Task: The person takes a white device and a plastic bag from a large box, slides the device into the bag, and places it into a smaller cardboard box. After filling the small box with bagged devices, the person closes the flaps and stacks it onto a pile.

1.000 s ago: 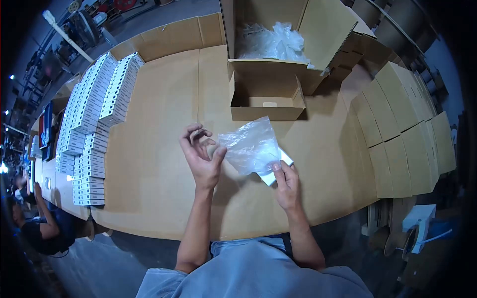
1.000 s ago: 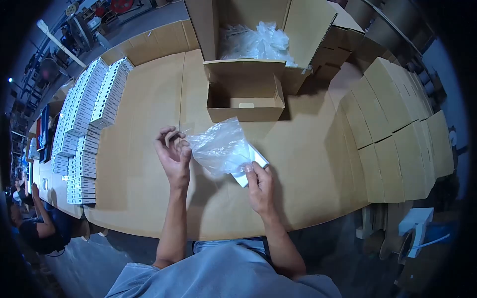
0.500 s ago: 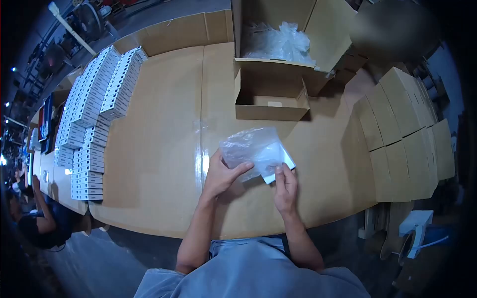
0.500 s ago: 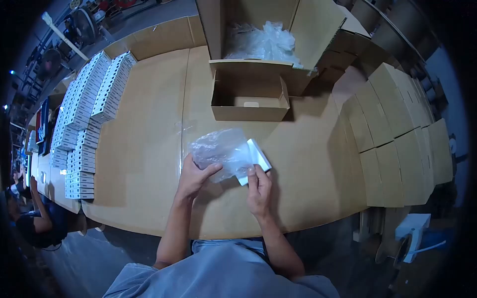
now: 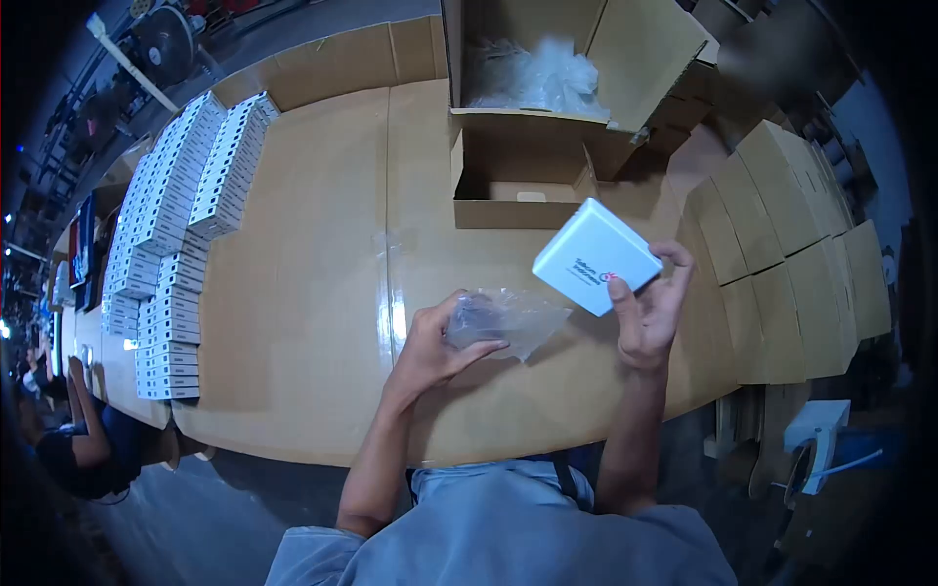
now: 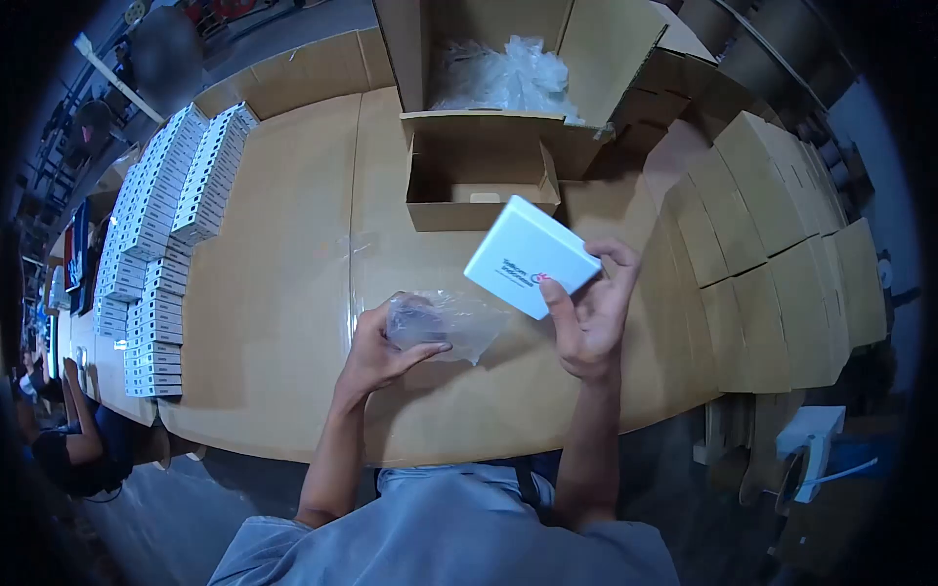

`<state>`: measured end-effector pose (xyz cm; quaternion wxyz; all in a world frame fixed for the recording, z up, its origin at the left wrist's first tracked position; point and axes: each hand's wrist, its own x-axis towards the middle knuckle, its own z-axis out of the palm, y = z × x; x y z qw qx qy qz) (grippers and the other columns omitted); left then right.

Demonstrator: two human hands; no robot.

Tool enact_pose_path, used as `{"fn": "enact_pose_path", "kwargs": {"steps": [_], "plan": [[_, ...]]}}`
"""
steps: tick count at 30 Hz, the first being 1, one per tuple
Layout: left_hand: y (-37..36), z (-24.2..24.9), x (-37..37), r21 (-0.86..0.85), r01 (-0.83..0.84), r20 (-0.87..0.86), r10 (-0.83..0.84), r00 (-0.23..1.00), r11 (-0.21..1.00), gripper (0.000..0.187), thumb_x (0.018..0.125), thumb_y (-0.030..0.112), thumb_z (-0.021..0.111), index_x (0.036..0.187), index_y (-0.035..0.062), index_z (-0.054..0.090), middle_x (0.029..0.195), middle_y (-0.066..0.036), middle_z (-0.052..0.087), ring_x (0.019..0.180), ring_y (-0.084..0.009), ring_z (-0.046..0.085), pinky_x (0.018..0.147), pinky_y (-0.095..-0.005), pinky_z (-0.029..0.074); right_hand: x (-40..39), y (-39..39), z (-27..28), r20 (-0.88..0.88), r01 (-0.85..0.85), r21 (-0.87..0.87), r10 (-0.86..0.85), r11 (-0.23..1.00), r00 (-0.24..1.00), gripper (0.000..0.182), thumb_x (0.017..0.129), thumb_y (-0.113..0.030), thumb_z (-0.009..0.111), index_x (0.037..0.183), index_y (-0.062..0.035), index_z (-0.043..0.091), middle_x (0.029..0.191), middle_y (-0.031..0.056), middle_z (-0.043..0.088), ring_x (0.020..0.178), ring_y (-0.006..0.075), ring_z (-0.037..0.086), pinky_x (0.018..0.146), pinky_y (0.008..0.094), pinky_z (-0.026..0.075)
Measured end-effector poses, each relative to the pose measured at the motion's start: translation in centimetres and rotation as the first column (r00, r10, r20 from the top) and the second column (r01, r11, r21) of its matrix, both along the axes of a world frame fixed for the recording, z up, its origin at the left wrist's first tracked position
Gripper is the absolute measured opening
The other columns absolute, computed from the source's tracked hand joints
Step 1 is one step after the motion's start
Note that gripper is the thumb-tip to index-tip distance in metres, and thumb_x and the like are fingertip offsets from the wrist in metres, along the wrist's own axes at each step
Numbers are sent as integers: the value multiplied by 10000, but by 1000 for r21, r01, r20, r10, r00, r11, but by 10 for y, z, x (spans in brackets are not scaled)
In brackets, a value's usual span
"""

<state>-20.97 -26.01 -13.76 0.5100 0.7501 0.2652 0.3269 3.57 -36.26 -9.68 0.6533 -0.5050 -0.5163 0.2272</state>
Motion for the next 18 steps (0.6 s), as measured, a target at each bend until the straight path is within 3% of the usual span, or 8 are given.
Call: {"fn": "enact_pose_path", "kwargs": {"steps": [1,4,5,8,13,16,18], "plan": [[0,0,0,-2,2,-2,-2,1000,1000,407,759,114,882,1088,1,671,951,-133,749,899,-206,744,797,-324,579,-6,8,4,-51,-54,67,58,996,997,594,937,78,613,1418,-53,290,1227,185,536,1119,214,575,981,343,467],[-1,3,1,-46,5,-24,-6,1000,999,409,738,93,894,1065,-14,674,990,-110,741,920,-187,727,824,-325,576,-15,23,17,38,-203,38,202,978,979,523,932,54,652,1372,-27,382,1239,145,538,1139,189,567,966,331,478],[0,3,1,-60,5,-34,-7,999,998,419,738,93,894,1077,-15,672,993,-112,741,922,-186,726,827,-326,577,-19,24,16,-9,-202,26,202,979,979,426,928,34,675,1303,-2,478,1238,121,567,1121,165,575,953,321,485],[1,2,2,-84,4,-63,-9,998,996,451,743,96,894,1114,-24,667,1004,-118,744,929,-181,721,838,-329,578,-23,30,23,66,-256,-79,261,963,963,393,930,33,673,1286,4,508,1203,117,599,1091,163,589,959,321,477],[1,-4,5,-136,-6,-30,2,1000,991,503,761,87,882,1186,-47,649,1057,-115,739,966,-170,704,879,-333,570,-41,45,23,-63,-211,-81,206,974,977,336,929,8,692,1228,8,538,1132,111,621,1020,138,627,838,271,545],[0,-1,7,-318,-47,85,78,993,947,515,752,52,876,1202,-44,645,1080,-110,732,996,-162,692,899,-330,560,-51,53,9,-166,-142,-90,126,986,978,290,943,8,676,1199,8,540,1081,92,629,987,139,634,823,265,535],[0,-2,5,-393,-38,113,89,990,919,417,840,102,812,1196,-40,647,1073,-97,725,969,-142,678,868,-306,548,-50,56,-7,-153,-115,-110,97,987,983,227,977,-24,644,1178,6,543,1059,80,633,975,137,632,820,252,511]]}}
